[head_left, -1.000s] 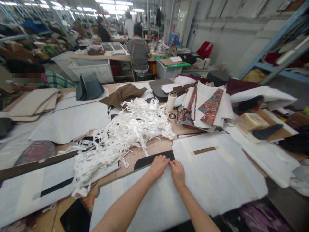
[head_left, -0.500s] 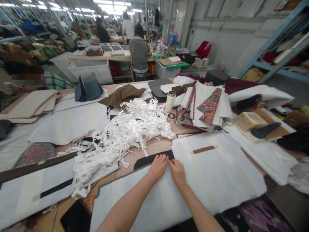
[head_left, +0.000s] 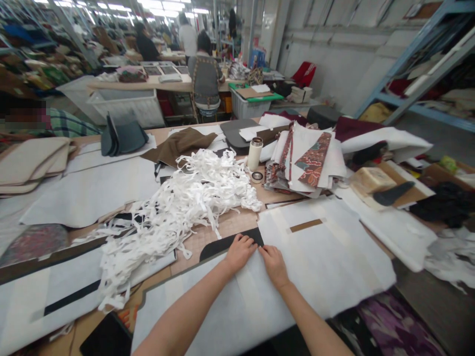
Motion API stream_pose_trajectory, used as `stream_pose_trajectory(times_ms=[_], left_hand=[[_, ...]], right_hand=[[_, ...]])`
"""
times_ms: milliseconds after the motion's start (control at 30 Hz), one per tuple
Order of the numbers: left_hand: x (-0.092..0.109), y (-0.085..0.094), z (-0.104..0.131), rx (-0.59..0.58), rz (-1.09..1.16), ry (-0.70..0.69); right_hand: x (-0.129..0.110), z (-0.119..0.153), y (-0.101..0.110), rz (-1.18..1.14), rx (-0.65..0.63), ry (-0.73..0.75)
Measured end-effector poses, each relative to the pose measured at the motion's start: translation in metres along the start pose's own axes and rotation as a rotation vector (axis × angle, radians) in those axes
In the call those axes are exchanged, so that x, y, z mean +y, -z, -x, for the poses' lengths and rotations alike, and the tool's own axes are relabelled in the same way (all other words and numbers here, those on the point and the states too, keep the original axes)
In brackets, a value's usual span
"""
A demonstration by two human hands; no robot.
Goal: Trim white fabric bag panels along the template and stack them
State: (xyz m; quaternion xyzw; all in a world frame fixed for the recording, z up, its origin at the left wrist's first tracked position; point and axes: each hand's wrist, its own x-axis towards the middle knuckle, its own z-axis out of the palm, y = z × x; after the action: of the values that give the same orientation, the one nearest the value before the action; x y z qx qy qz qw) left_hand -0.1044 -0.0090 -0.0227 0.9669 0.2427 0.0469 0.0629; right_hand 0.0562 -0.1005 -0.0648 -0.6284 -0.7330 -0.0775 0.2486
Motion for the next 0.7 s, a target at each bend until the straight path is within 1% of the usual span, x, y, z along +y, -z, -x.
stream_pose_trajectory(times_ms=[133,267,300,367,433,467,533,567,700], left_hand=[[0.007,-0.002,0.001,0.017,-0.091,-0.038],[0.011,-0.006,0.005,0.024,-0.1,-0.017],[0.011,-0.007,0.006,0.024,-0.077,0.017],[0.01,-0.008,0.01,0.03,-0.016,0.137],[0.009,-0.008,0.012,0.042,0.044,0.271],[0.009,-0.007,0.013,0.043,0.073,0.321],[0.01,-0.003,0.011,0.022,0.131,0.396],[0.01,-0.001,0.008,0.004,0.161,0.447],[0.007,0.008,-0.005,-0.053,0.309,0.784]], right_hand=[[0.0,0.0,-0.001,0.001,0.01,-0.025],[0.0,-0.001,0.003,0.061,-0.053,0.03],[0.0,-0.002,0.005,0.075,-0.08,0.06],[0.001,-0.007,0.011,0.1,-0.155,0.132],[0.002,-0.016,0.016,0.115,-0.256,0.188],[0.003,-0.022,0.017,0.111,-0.311,0.194],[0.005,-0.038,0.015,0.054,-0.407,0.14],[0.006,-0.047,0.012,-0.004,-0.443,0.077],[0.005,-0.079,-0.008,-0.276,-0.531,-0.269]])
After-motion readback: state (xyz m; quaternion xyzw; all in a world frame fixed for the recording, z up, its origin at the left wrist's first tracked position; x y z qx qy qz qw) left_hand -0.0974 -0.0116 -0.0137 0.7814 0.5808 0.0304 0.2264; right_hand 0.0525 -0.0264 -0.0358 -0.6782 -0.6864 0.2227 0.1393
